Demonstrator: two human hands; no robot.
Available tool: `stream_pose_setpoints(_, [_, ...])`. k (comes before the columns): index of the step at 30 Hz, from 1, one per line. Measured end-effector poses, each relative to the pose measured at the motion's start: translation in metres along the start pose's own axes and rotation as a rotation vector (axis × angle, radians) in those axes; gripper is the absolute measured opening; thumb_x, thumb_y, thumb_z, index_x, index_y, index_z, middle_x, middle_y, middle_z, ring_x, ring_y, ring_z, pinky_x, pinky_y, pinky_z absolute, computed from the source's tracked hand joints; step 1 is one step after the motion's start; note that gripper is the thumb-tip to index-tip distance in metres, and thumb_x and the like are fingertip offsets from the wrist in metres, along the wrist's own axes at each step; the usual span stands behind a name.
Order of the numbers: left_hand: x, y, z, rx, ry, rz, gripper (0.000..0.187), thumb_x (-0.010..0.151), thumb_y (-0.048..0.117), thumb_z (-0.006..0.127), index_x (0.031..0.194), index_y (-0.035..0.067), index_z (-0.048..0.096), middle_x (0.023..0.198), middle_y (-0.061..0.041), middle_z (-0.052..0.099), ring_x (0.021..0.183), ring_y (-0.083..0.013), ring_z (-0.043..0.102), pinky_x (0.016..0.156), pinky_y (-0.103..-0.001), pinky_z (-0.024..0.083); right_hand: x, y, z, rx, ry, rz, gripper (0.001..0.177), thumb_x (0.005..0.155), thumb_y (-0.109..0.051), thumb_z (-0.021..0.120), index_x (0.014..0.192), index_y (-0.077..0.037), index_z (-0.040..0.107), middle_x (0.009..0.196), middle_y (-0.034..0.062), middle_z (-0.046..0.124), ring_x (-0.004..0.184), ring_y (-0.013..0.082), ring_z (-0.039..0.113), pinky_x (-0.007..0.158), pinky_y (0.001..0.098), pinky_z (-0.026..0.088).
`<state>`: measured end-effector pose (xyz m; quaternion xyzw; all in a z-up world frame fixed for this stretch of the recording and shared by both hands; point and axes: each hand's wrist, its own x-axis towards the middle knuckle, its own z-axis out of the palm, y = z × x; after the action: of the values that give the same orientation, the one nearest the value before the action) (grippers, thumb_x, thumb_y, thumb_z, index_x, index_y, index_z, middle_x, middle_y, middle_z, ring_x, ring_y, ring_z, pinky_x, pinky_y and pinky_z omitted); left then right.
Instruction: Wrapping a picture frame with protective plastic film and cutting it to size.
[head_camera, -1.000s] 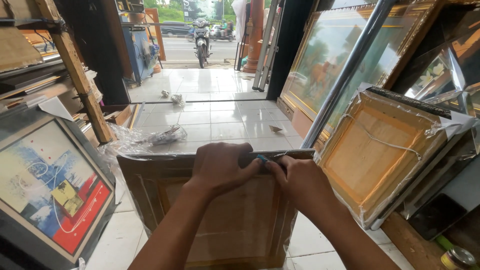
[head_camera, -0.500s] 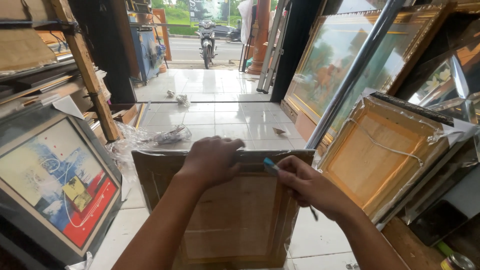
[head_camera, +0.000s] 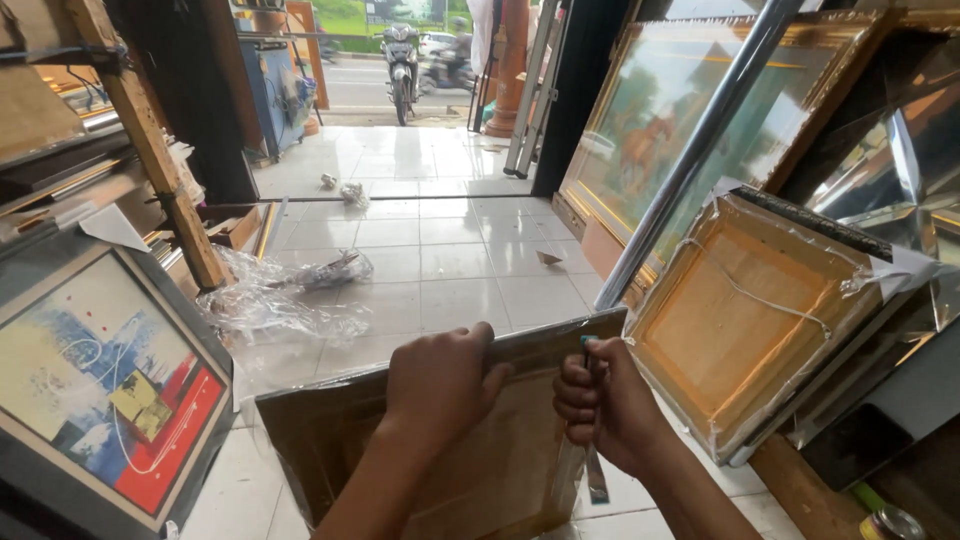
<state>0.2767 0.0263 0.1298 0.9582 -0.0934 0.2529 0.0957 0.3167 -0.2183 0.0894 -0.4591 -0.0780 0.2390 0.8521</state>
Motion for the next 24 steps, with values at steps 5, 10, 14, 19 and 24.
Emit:
stream_pose_setpoints(5, [0.021,0.006,-0.007,0.078,0.030,0.027,0.058,0.107,0.067,0.068,0.087,0.013,0.079,0.080,-0.007,0.076,0.071,-0.0278,0.072,0.067,-0.045,0.056,-0.004,0.004,0.018,-0.164,0.245,-0.036,0.047,0.116,-0.055,0.044,0.097,-0.012,0.053,0.073,0.0066,0.046,0.056,0.0184,0.035,0.052,0.0362,0.023])
stream_pose_setpoints(10, [0.032,-0.002,-0.004,0.022,-0.228,-0.079,0.059,0.117,0.062,0.046,0.098,0.016,0.077,0.083,-0.012,0.078,0.068,-0.0370,0.075,0.068,-0.052,0.058,-0.002,-0.001,0.037,-0.502,0.358,-0.255,0.042,0.114,-0.038,0.056,0.135,-0.008,0.075,0.071,0.0092,0.062,0.051,0.0163,0.046,0.048,0.0318,0.032])
stream_pose_setpoints(14, [0.029,-0.002,0.000,0.017,-0.189,-0.026,0.049,0.117,0.056,0.054,0.096,0.017,0.074,0.082,-0.008,0.080,0.067,-0.0346,0.075,0.066,-0.051,0.058,0.002,-0.007,0.041,-1.116,0.483,-0.314,0.050,0.103,-0.049,0.048,0.141,-0.025,0.070,0.116,0.0074,0.089,0.104,0.0231,0.081,0.089,0.0402,0.056])
stream_pose_setpoints(19, [0.023,-0.001,-0.012,-0.012,-0.237,0.005,0.039,0.116,0.047,0.057,0.101,0.015,0.073,0.086,-0.009,0.081,0.069,-0.0357,0.078,0.067,-0.051,0.060,0.013,0.007,0.022,-1.450,0.358,-0.399,0.025,0.110,-0.034,0.048,0.126,-0.021,0.062,0.107,0.0042,0.083,0.089,0.0223,0.079,0.078,0.0442,0.056])
stream_pose_setpoints(24, [0.021,-0.002,-0.010,-0.027,-0.167,0.003,0.043,0.114,0.050,0.058,0.094,0.015,0.072,0.083,-0.008,0.080,0.064,-0.0367,0.075,0.063,-0.051,0.058,0.021,0.014,0.006,-1.523,0.334,-0.552,0.033,0.109,-0.041,0.057,0.125,-0.012,0.054,0.108,0.0106,0.084,0.085,0.0280,0.083,0.075,0.0457,0.061])
